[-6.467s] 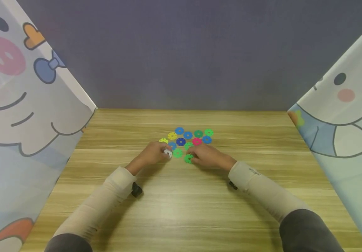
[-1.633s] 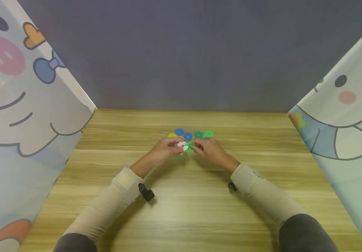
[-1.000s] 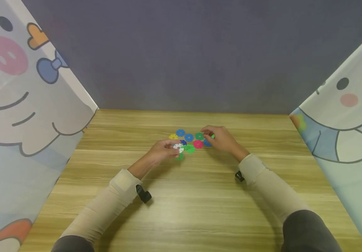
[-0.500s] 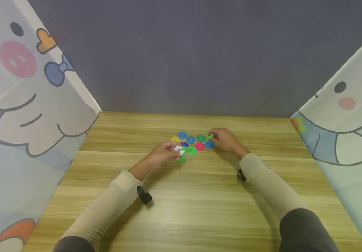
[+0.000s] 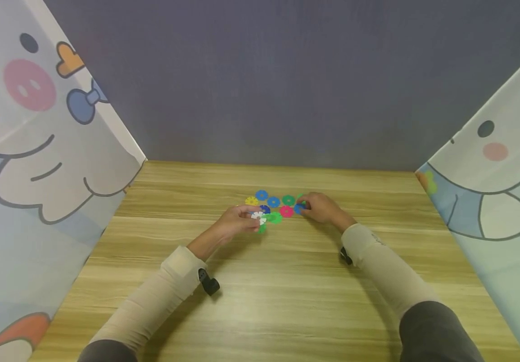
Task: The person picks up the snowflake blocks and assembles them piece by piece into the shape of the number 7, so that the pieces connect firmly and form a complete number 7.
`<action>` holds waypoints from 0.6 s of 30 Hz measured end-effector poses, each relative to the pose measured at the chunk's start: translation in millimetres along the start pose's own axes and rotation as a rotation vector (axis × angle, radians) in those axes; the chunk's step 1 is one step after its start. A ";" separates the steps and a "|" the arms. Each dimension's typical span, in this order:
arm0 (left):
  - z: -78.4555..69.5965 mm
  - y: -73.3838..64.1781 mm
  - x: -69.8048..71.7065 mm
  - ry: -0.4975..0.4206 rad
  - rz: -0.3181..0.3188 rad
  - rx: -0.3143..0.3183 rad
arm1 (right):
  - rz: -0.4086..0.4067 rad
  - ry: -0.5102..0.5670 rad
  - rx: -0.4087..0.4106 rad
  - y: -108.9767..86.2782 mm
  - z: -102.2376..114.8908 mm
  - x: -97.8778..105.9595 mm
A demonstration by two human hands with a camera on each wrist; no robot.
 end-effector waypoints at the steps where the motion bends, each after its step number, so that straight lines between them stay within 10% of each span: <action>1: 0.0 0.1 -0.2 -0.003 -0.001 0.003 | 0.005 -0.004 0.000 -0.1 0.0 -0.6; 18: 1.0 2.2 1.1 0.001 -0.004 0.011 | -0.092 -0.042 -0.034 1.0 4.7 2.1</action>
Point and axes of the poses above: each hand's wrist, its own y-axis towards the middle knuckle, its own x-axis out of the back of the hand, z = x × y, the point moved 2 cm from there along y, towards the middle knuckle, and after that the axes turned 6 degrees about -z, right-handed, at the moved point
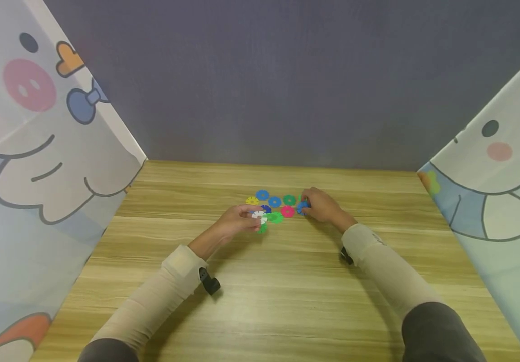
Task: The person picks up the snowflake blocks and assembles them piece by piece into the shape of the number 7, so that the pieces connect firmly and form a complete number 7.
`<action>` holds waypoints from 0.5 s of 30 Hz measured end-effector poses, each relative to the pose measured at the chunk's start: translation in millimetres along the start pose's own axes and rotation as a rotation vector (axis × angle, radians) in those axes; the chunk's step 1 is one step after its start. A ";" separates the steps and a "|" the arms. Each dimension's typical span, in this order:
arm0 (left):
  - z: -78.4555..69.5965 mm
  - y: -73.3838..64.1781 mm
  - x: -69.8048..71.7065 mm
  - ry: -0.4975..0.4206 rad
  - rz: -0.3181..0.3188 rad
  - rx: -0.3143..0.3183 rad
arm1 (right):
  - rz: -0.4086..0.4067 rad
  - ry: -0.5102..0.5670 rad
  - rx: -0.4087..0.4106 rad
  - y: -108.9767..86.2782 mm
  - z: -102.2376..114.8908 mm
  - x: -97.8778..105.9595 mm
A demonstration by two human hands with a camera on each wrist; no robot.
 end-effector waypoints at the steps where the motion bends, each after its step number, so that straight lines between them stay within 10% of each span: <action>1: -0.3 0.1 -0.3 0.001 0.000 0.002 | 0.000 0.001 -0.005 -0.6 0.0 0.6; 15: -0.4 4.0 -2.8 0.005 0.034 -0.003 | 0.009 0.074 0.038 -12.6 6.1 6.1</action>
Point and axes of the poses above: each hand's wrist, its own y-axis towards the middle knuckle, its own x-axis out of the back of the hand, z = x × y, the point moved 2 cm from there along y, towards the middle knuckle, and after that the axes turned 6 degrees about -z, right-handed, at the moved point
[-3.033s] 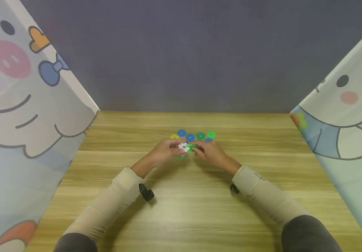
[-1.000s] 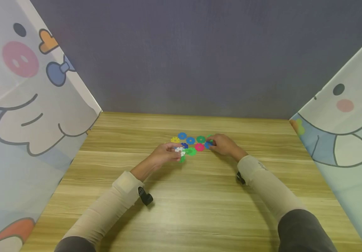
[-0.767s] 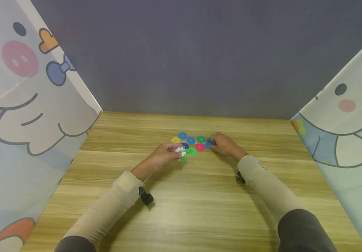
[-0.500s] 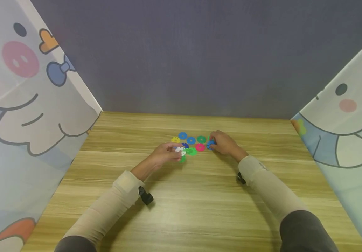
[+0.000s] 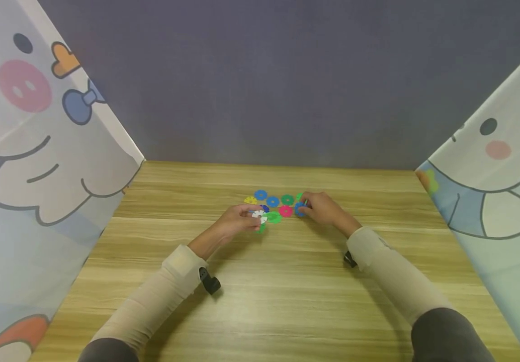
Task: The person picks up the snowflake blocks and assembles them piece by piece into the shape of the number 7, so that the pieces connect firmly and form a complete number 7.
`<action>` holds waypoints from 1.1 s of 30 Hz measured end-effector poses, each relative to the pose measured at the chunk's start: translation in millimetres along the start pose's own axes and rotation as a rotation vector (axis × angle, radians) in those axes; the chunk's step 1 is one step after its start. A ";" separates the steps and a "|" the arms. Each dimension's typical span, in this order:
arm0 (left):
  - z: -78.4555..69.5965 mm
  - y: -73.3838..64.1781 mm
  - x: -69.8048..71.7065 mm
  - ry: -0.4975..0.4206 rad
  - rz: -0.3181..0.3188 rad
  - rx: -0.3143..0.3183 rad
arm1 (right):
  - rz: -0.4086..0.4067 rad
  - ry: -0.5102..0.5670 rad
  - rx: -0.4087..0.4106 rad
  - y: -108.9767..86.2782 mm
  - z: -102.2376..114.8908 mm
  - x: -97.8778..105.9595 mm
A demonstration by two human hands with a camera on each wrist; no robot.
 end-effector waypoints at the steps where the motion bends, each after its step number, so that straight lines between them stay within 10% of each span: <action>1: -0.1 0.1 0.0 0.002 0.006 -0.003 | 0.001 0.013 -0.002 -0.6 0.7 0.2; 33: -1.5 6.6 -12.4 -0.039 0.030 -0.002 | 0.113 0.593 -0.194 -17.9 23.0 -15.0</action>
Point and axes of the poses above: each hand's wrist, its own y-axis towards the middle knuckle, its own x-axis out of the back of the hand, z = x × y, the point moved 2 cm from there along y, towards the middle knuckle, and after that the axes turned 6 degrees about -z, right-handed, at the moved point
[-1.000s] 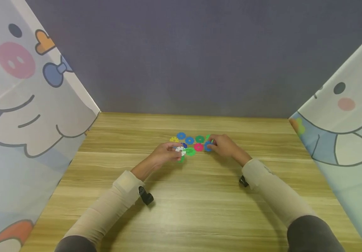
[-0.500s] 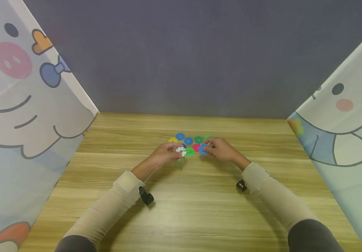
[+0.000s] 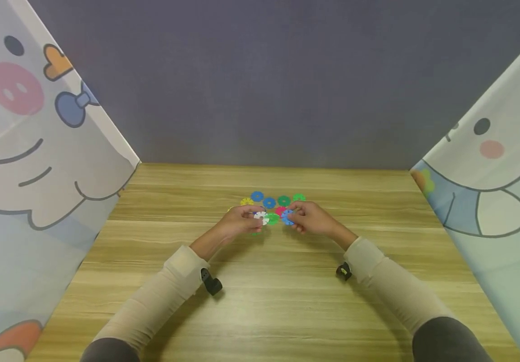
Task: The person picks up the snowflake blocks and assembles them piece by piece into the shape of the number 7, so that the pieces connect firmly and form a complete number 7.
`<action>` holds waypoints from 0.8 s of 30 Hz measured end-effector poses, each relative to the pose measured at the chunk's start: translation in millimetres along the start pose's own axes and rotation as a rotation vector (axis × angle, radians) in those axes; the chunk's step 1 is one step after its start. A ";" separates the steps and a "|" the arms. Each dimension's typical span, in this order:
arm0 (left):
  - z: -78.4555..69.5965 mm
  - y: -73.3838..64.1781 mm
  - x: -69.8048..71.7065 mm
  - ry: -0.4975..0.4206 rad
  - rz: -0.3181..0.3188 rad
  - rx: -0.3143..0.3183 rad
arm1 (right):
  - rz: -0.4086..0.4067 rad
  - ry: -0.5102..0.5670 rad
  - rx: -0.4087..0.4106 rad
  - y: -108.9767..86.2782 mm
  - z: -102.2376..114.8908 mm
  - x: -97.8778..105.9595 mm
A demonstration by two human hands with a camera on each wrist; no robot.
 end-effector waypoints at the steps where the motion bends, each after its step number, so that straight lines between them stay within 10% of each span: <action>1: -0.3 -0.2 -0.3 0.000 0.005 -0.001 | 0.002 0.005 -0.003 -0.1 0.7 -1.0; 24: -1.3 1.2 -1.4 0.053 -0.001 -0.015 | 0.001 0.103 -0.039 1.3 7.4 -8.9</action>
Point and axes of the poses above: each hand's wrist, its own y-axis towards the middle knuckle, its own x-axis out of the back of the hand, z = x × y, the point moved 2 cm from there along y, towards the middle knuckle, and after that the axes turned 6 degrees about -z, right-handed, at the moved point
